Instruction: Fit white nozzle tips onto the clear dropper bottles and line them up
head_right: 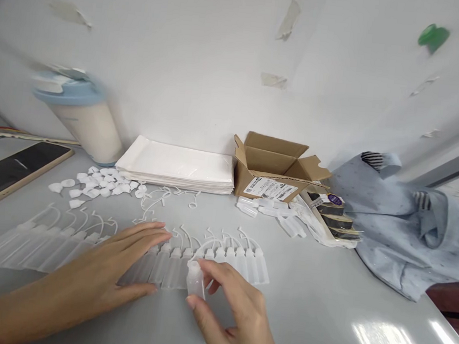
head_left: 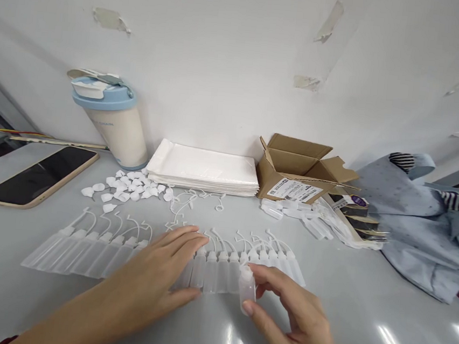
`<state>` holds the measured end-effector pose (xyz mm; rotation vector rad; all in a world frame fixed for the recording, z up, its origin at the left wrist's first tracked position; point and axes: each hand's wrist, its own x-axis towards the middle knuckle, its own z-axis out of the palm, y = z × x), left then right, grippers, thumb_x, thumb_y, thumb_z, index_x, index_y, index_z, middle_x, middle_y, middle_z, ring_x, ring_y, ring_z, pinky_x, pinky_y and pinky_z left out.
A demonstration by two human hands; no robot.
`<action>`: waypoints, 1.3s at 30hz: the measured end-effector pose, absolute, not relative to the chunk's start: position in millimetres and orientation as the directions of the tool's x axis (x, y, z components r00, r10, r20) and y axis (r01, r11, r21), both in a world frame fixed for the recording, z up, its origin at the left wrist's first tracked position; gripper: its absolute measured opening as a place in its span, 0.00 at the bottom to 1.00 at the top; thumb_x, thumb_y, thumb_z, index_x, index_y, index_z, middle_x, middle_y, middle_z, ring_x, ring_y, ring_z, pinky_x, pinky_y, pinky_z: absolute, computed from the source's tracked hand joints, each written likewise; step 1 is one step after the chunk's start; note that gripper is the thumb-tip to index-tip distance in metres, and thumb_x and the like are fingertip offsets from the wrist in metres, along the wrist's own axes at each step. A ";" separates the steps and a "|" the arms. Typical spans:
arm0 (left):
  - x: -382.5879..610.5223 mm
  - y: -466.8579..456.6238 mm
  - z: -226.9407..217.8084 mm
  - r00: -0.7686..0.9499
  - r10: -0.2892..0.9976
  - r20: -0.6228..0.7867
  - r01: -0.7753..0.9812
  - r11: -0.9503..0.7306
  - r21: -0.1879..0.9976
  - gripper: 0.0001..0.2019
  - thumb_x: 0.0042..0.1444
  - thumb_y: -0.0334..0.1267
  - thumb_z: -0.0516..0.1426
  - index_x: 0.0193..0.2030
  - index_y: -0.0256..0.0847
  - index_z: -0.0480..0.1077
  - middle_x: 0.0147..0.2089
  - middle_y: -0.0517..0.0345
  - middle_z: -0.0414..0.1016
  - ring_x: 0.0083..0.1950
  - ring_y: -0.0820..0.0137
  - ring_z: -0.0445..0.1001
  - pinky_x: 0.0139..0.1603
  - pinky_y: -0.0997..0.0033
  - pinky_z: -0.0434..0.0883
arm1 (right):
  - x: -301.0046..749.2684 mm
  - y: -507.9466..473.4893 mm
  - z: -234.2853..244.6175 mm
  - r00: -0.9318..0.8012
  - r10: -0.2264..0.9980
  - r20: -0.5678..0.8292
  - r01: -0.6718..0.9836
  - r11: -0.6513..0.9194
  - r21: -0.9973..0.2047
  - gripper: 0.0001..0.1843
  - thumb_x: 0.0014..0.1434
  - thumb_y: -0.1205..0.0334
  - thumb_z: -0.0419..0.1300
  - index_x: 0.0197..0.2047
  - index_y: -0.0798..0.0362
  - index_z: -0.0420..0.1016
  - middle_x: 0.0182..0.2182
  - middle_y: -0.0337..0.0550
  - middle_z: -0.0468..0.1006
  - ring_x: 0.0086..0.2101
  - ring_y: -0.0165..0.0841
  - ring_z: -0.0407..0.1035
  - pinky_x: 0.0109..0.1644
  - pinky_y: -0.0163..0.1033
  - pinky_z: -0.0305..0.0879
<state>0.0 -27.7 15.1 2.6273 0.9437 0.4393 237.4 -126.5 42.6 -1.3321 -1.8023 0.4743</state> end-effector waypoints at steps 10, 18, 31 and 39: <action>6.0 -32.5 14.1 0.771 0.618 0.154 0.534 -0.759 0.374 0.28 0.54 0.35 0.61 0.60 0.43 0.59 0.62 0.46 0.68 0.68 0.50 0.59 0.59 0.46 0.71 | 241.4 -127.1 46.2 -0.095 0.911 0.400 0.621 0.368 -0.692 0.18 0.61 0.68 0.60 0.54 0.49 0.70 0.34 0.41 0.80 0.31 0.32 0.74 0.36 0.35 0.75; 7.9 -32.6 12.0 0.762 0.606 0.230 0.508 -0.778 0.369 0.26 0.50 0.34 0.64 0.55 0.41 0.61 0.57 0.48 0.71 0.67 0.48 0.59 0.56 0.46 0.73 | 240.6 -123.7 48.1 -0.099 0.888 0.448 0.637 0.403 -0.657 0.16 0.60 0.69 0.60 0.52 0.51 0.71 0.34 0.41 0.80 0.30 0.30 0.74 0.36 0.32 0.75; 9.6 -32.1 10.6 0.748 0.595 0.296 0.483 -0.792 0.374 0.23 0.49 0.32 0.64 0.52 0.42 0.63 0.53 0.51 0.72 0.64 0.51 0.62 0.55 0.51 0.73 | 240.7 -125.4 47.7 -0.102 0.898 0.427 0.637 0.389 -0.665 0.18 0.60 0.68 0.61 0.53 0.50 0.70 0.35 0.41 0.81 0.31 0.31 0.74 0.36 0.33 0.75; 9.8 -32.1 12.5 0.750 0.613 0.246 0.499 -0.770 0.397 0.24 0.48 0.33 0.65 0.51 0.42 0.64 0.53 0.52 0.70 0.62 0.52 0.62 0.56 0.50 0.70 | 237.9 -123.8 49.2 -0.089 0.884 0.459 0.633 0.406 -0.659 0.16 0.60 0.68 0.61 0.52 0.51 0.72 0.33 0.41 0.80 0.29 0.30 0.74 0.34 0.32 0.74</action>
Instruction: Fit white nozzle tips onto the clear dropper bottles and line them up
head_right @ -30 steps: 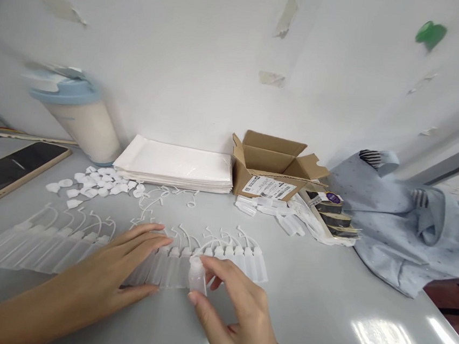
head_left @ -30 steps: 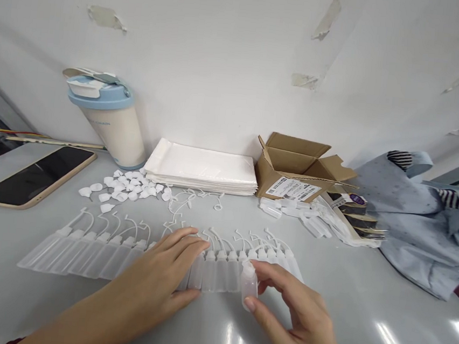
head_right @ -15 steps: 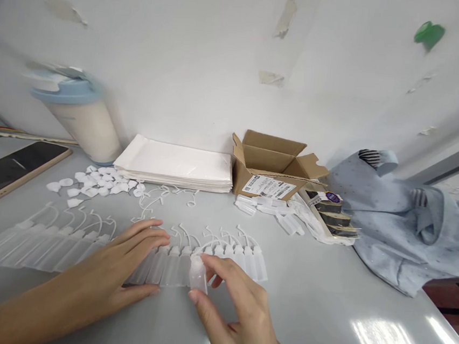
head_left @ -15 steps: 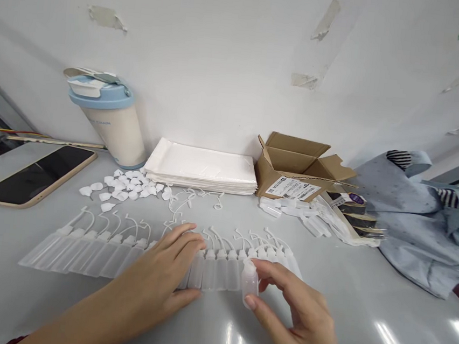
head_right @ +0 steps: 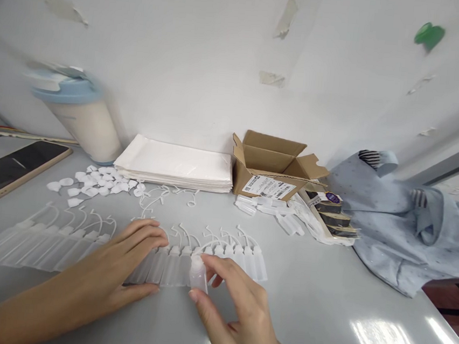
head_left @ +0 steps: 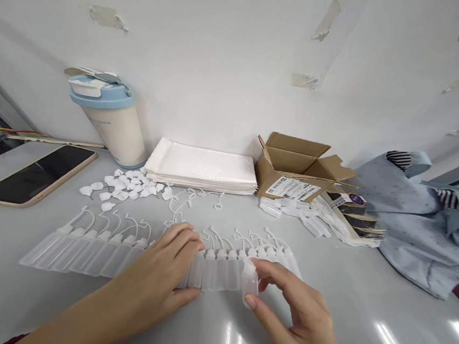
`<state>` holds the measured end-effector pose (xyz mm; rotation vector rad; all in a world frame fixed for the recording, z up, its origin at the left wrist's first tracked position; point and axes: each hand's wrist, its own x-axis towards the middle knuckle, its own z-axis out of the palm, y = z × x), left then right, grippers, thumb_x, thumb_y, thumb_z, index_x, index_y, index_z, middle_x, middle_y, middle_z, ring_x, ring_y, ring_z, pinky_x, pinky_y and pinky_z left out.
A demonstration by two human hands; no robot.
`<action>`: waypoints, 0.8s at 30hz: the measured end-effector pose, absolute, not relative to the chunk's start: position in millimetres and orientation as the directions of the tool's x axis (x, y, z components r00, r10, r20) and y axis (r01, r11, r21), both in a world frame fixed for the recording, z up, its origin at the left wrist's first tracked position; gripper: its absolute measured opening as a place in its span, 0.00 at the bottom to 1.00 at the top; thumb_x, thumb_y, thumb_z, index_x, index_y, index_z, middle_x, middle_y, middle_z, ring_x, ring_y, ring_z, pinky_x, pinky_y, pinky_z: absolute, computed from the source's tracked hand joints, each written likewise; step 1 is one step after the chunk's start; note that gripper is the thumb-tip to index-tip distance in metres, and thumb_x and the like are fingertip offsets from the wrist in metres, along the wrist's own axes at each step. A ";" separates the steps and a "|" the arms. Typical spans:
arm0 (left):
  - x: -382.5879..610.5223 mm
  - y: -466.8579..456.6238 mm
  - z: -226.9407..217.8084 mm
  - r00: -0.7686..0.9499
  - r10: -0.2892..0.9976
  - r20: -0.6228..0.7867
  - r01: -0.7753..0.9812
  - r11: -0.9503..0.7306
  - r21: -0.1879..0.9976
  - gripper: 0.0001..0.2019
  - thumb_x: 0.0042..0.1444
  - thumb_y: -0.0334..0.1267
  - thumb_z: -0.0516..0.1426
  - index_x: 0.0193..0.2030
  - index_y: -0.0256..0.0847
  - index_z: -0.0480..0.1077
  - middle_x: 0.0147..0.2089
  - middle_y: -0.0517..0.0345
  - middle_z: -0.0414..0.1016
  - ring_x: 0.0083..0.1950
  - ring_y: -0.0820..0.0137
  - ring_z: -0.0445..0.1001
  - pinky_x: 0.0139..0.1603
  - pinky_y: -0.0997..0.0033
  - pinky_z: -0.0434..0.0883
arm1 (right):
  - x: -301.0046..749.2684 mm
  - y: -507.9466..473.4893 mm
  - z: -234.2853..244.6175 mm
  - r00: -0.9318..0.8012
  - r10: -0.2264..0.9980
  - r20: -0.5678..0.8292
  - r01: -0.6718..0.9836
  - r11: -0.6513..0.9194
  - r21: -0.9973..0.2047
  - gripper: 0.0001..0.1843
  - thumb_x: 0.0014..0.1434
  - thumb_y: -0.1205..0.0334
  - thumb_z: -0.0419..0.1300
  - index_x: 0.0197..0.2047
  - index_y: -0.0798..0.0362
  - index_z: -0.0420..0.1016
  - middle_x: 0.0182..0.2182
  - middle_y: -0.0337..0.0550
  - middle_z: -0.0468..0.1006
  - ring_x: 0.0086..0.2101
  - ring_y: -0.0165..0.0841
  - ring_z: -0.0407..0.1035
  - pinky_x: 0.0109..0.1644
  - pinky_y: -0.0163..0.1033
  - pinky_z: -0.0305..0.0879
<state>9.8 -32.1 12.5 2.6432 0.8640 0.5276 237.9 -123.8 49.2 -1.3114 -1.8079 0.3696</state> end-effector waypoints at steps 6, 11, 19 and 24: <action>12.3 -32.5 16.3 0.758 0.613 0.223 0.496 -0.764 0.413 0.20 0.49 0.31 0.65 0.48 0.40 0.64 0.51 0.51 0.68 0.58 0.55 0.62 0.54 0.52 0.69 | 240.4 -123.6 49.5 -0.099 0.887 0.452 0.636 0.405 -0.656 0.16 0.60 0.69 0.60 0.52 0.52 0.71 0.32 0.40 0.79 0.30 0.30 0.74 0.35 0.32 0.74; 12.9 -33.1 18.9 0.757 0.623 0.198 0.502 -0.748 0.434 0.18 0.49 0.30 0.65 0.46 0.39 0.66 0.49 0.52 0.67 0.54 0.56 0.64 0.51 0.55 0.70 | 241.1 -123.6 45.9 -0.099 0.898 0.430 0.648 0.386 -0.657 0.18 0.60 0.69 0.61 0.53 0.50 0.69 0.35 0.39 0.80 0.31 0.29 0.74 0.37 0.32 0.74; 11.4 -34.0 16.2 0.744 0.635 0.208 0.513 -0.742 0.431 0.18 0.50 0.32 0.64 0.47 0.42 0.66 0.48 0.54 0.68 0.53 0.58 0.64 0.51 0.57 0.69 | 243.3 -126.2 47.4 -0.098 0.900 0.425 0.642 0.384 -0.664 0.19 0.60 0.69 0.61 0.54 0.49 0.68 0.34 0.39 0.79 0.31 0.30 0.74 0.37 0.33 0.75; 11.4 -33.9 14.5 0.736 0.625 0.260 0.496 -0.759 0.422 0.18 0.51 0.33 0.64 0.48 0.43 0.65 0.48 0.54 0.69 0.53 0.57 0.64 0.50 0.57 0.70 | 244.4 -126.4 45.2 -0.103 0.907 0.408 0.627 0.377 -0.682 0.20 0.60 0.69 0.61 0.55 0.47 0.68 0.35 0.40 0.79 0.31 0.32 0.73 0.37 0.36 0.75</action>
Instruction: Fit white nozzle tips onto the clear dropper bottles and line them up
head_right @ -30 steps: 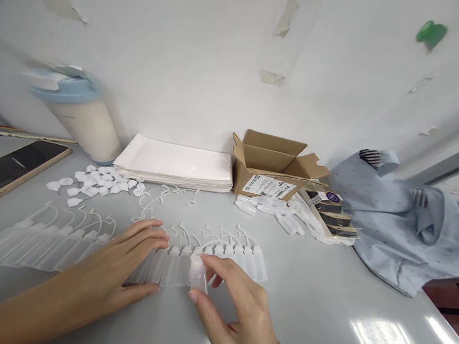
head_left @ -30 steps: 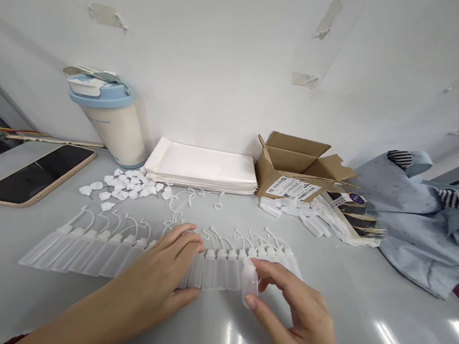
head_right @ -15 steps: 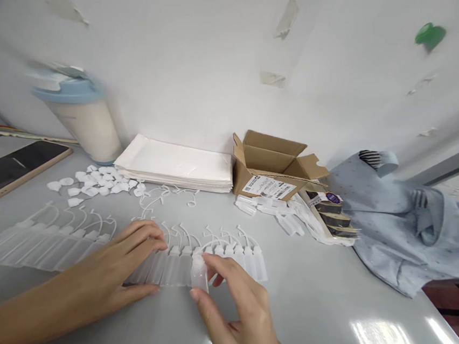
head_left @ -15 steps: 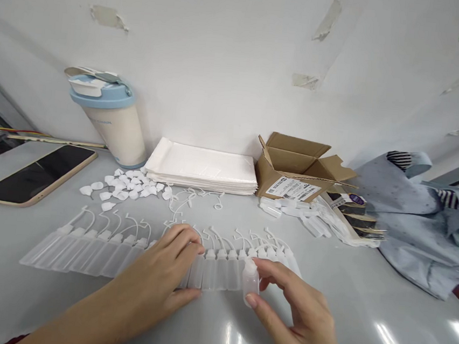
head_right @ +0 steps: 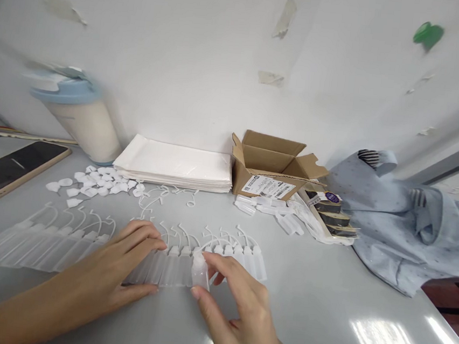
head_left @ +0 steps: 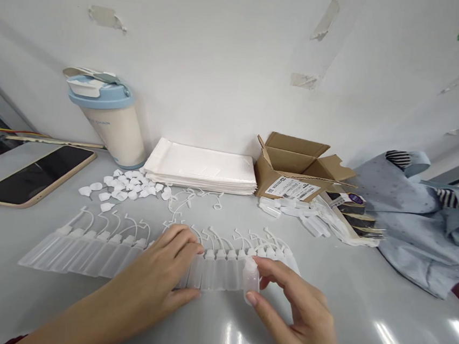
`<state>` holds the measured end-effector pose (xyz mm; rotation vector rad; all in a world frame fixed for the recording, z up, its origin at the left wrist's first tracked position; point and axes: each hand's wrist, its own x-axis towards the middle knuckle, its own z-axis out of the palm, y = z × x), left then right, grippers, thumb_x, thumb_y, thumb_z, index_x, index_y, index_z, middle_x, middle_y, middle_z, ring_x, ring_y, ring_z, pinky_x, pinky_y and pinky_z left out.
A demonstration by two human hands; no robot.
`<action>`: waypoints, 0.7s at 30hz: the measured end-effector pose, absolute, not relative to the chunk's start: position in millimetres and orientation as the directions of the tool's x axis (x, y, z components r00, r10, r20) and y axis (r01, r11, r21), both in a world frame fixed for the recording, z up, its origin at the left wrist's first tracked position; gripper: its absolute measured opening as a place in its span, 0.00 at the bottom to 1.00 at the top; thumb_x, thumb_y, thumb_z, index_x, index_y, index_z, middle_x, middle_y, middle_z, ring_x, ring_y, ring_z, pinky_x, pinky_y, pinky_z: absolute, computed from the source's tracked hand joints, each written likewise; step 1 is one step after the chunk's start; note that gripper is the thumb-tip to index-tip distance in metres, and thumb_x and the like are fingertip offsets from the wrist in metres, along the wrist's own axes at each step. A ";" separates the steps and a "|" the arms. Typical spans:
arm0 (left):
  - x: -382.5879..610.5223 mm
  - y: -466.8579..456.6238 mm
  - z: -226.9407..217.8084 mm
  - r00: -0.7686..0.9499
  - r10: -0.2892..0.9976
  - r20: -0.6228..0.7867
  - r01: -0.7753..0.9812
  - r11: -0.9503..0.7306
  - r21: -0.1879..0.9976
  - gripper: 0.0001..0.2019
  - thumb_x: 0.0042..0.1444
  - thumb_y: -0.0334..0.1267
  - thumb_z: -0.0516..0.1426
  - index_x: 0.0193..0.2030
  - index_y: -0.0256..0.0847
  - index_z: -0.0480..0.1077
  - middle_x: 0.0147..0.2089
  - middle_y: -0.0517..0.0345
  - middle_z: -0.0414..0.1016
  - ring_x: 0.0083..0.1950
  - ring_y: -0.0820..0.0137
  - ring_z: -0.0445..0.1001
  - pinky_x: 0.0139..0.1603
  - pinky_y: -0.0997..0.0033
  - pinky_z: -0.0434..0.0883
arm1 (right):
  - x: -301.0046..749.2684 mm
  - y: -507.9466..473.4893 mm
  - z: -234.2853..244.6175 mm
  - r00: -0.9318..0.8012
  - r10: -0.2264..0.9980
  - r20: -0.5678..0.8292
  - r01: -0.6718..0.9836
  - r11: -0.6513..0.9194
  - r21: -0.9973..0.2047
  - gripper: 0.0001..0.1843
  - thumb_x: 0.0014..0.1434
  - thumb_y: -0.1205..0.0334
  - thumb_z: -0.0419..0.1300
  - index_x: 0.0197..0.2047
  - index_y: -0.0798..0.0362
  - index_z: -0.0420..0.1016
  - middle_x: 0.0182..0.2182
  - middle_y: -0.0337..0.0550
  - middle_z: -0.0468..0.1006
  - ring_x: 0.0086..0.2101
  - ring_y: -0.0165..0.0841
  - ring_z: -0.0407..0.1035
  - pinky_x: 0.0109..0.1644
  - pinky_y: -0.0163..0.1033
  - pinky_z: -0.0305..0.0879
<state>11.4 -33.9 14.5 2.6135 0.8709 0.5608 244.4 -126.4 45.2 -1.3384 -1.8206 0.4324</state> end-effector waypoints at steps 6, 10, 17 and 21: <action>8.6 -31.9 22.4 0.730 0.627 0.272 0.490 -0.757 0.432 0.20 0.51 0.38 0.65 0.50 0.44 0.66 0.48 0.55 0.70 0.53 0.57 0.66 0.49 0.60 0.71 | 243.4 -122.4 44.1 -0.080 0.902 0.424 0.625 0.377 -0.684 0.18 0.59 0.69 0.61 0.53 0.49 0.70 0.33 0.40 0.79 0.30 0.32 0.73 0.35 0.36 0.74; 4.5 -31.9 31.1 0.718 0.614 0.329 0.482 -0.779 0.402 0.20 0.54 0.41 0.64 0.52 0.43 0.64 0.48 0.53 0.70 0.53 0.56 0.66 0.49 0.58 0.71 | 238.6 -124.2 45.9 -0.086 0.904 0.419 0.610 0.380 -0.695 0.17 0.59 0.68 0.62 0.51 0.50 0.72 0.33 0.40 0.80 0.30 0.31 0.73 0.35 0.36 0.74; 10.2 -51.4 56.0 0.776 0.459 0.432 0.314 -0.876 0.367 0.24 0.58 0.39 0.62 0.59 0.40 0.59 0.53 0.50 0.70 0.56 0.58 0.67 0.54 0.56 0.71 | 222.9 -125.4 45.7 -0.088 0.942 0.324 0.484 0.324 -0.813 0.14 0.57 0.67 0.62 0.48 0.54 0.75 0.34 0.42 0.81 0.31 0.32 0.73 0.37 0.37 0.74; 12.7 -67.3 63.8 0.767 0.472 0.434 0.283 -0.857 0.431 0.21 0.61 0.38 0.59 0.59 0.42 0.59 0.53 0.50 0.70 0.55 0.59 0.68 0.53 0.57 0.72 | 212.2 -132.5 50.3 -0.130 0.958 0.254 0.423 0.286 -0.860 0.14 0.59 0.65 0.61 0.49 0.54 0.75 0.35 0.43 0.80 0.34 0.33 0.72 0.40 0.39 0.73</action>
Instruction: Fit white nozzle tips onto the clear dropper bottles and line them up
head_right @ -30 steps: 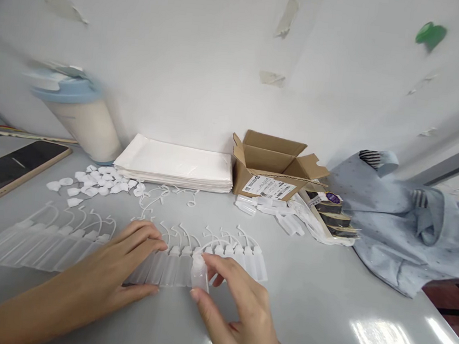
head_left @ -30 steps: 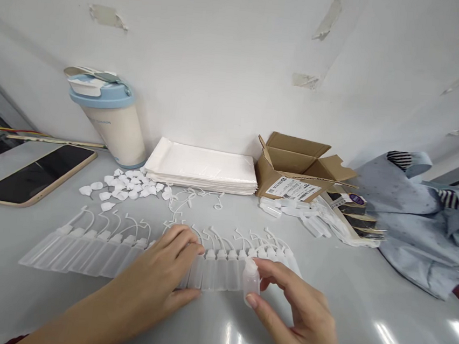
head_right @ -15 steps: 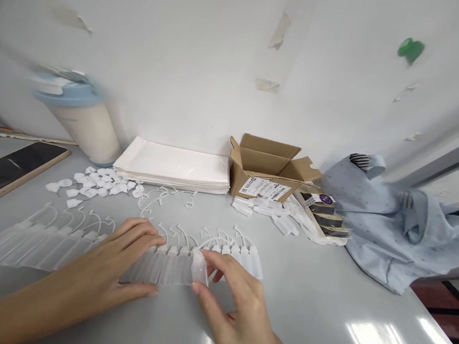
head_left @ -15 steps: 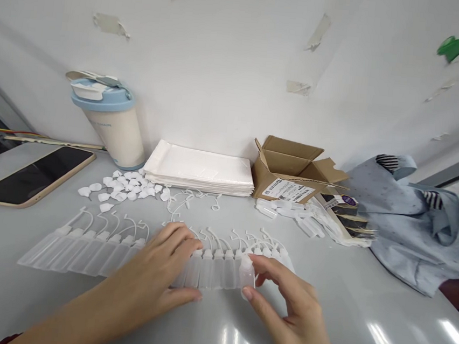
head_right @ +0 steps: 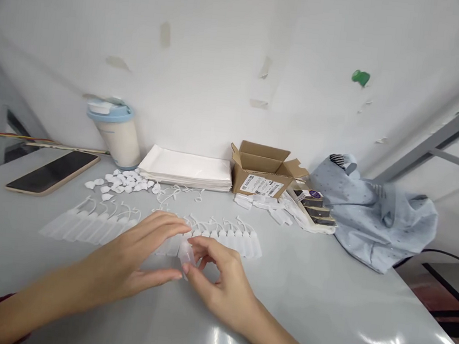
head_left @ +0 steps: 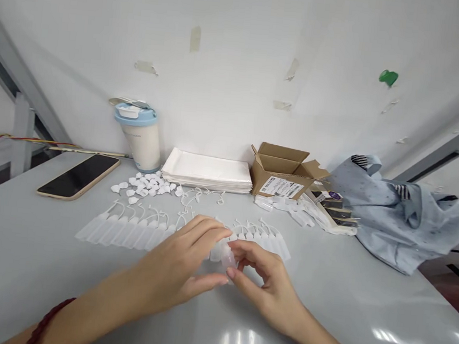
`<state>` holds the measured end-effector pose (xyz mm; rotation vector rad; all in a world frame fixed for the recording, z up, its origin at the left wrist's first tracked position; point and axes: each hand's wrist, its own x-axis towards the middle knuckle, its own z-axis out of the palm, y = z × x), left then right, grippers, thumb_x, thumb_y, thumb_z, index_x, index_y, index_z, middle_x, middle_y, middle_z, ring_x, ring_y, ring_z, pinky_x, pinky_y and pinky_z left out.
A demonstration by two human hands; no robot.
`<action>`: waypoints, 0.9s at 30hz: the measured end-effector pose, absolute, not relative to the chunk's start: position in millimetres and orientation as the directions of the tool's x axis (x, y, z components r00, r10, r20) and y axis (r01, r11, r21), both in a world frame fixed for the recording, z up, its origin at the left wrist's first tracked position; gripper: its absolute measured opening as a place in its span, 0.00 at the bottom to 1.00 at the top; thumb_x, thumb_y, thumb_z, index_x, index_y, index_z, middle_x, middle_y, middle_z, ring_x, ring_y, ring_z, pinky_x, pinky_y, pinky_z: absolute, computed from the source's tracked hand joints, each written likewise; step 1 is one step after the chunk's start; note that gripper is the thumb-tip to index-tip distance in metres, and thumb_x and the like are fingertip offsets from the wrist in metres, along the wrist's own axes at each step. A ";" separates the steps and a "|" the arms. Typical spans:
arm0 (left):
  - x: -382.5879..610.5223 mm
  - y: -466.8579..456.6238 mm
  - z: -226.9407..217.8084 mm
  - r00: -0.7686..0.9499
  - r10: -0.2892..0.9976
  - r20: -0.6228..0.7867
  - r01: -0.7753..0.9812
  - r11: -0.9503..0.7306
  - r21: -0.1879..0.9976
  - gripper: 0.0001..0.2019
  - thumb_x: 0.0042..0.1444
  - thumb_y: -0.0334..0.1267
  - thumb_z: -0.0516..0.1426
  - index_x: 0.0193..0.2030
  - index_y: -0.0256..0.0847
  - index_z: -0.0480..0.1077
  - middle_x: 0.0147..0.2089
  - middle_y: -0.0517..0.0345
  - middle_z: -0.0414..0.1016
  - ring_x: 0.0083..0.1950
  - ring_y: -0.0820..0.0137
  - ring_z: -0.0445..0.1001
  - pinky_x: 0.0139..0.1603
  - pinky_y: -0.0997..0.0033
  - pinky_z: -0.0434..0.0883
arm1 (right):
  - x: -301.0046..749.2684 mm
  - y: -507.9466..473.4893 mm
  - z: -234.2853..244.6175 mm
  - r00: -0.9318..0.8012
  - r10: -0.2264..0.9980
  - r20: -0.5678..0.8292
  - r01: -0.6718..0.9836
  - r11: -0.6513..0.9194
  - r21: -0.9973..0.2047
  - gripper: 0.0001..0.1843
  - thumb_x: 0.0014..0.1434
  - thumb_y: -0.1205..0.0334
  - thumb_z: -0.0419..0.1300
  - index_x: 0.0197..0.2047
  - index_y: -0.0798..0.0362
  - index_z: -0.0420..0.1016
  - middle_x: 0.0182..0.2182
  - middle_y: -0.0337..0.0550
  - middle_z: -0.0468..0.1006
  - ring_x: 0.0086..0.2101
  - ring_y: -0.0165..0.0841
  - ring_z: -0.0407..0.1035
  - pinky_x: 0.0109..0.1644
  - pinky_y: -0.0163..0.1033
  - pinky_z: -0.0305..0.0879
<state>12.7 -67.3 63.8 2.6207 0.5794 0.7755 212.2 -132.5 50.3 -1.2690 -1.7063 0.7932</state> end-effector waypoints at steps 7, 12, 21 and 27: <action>1.9 -108.2 46.0 0.557 0.544 0.628 0.304 -0.837 0.455 0.14 0.64 0.33 0.56 0.55 0.43 0.61 0.46 0.53 0.73 0.48 0.64 0.73 0.48 0.62 0.74 | 189.5 -155.6 51.6 -0.072 0.983 0.166 0.137 0.175 -0.975 0.10 0.58 0.62 0.63 0.44 0.51 0.77 0.34 0.41 0.79 0.34 0.32 0.73 0.42 0.39 0.73; 3.4 -130.0 28.9 0.446 0.548 0.708 0.373 -0.833 0.409 0.19 0.62 0.29 0.57 0.59 0.39 0.61 0.49 0.50 0.74 0.51 0.63 0.73 0.51 0.61 0.75 | 177.6 -161.0 35.5 -0.095 0.992 0.079 -0.030 0.076 -0.997 0.12 0.60 0.58 0.63 0.47 0.51 0.74 0.37 0.43 0.77 0.34 0.32 0.76 0.41 0.39 0.74; 4.6 -139.7 -0.2 0.501 0.591 0.632 0.395 -0.806 0.441 0.27 0.65 0.32 0.54 0.69 0.38 0.51 0.56 0.43 0.72 0.58 0.57 0.71 0.52 0.56 0.78 | 176.7 -167.1 22.5 -0.095 0.988 0.123 -0.026 0.121 -0.992 0.16 0.65 0.61 0.57 0.56 0.45 0.70 0.41 0.42 0.77 0.37 0.33 0.78 0.45 0.41 0.75; 4.8 -142.5 0.1 0.459 0.526 0.716 0.385 -0.844 0.374 0.29 0.61 0.25 0.57 0.68 0.36 0.54 0.54 0.43 0.73 0.56 0.57 0.71 0.52 0.56 0.78 | 175.5 -168.6 24.5 -0.124 0.987 0.103 0.022 0.106 -0.994 0.15 0.66 0.61 0.55 0.55 0.46 0.68 0.45 0.43 0.79 0.38 0.32 0.78 0.44 0.38 0.74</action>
